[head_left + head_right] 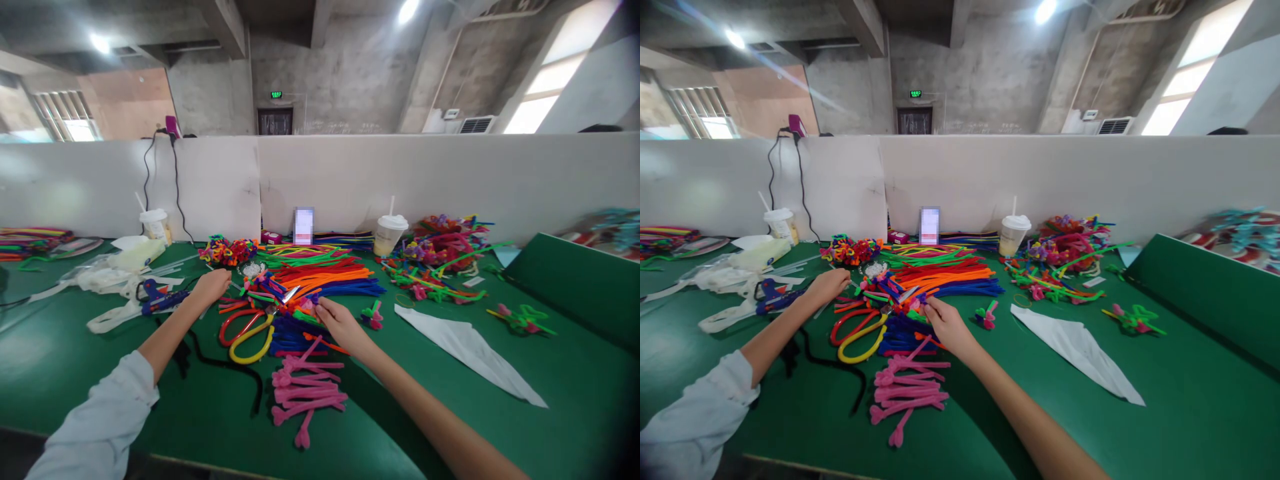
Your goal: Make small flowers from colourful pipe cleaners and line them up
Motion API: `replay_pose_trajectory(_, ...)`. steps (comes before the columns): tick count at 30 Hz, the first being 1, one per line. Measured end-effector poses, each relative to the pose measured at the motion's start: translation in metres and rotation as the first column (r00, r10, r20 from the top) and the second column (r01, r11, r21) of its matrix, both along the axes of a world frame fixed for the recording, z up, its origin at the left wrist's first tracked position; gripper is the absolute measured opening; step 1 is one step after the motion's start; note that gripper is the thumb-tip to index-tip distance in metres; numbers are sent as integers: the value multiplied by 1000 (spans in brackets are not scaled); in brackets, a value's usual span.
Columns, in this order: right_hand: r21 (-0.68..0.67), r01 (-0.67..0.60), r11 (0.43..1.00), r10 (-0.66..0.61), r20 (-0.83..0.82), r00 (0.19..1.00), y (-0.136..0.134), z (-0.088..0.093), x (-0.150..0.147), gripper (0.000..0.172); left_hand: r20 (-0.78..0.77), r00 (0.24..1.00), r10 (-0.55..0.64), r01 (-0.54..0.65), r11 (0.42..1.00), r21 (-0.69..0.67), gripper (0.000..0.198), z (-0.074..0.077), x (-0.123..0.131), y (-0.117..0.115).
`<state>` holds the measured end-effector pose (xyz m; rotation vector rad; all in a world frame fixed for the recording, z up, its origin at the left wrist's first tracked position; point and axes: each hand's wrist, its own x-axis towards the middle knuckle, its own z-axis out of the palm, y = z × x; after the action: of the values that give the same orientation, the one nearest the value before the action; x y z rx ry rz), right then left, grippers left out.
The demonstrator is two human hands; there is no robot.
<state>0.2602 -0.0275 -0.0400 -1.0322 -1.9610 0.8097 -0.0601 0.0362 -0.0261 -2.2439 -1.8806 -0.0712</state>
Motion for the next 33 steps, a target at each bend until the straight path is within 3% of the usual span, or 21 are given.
replay_pose_trajectory(9,-6,-12,1000,12,4,1000,0,-2,-1,24,37,994,100,-100,995,9,22,12,0,-17)
replay_pose_trajectory(33,-9,-2,1000,2,45,999,0,-4,-1,24,14,994,109,-109,994,-32,24,6,0,-22)
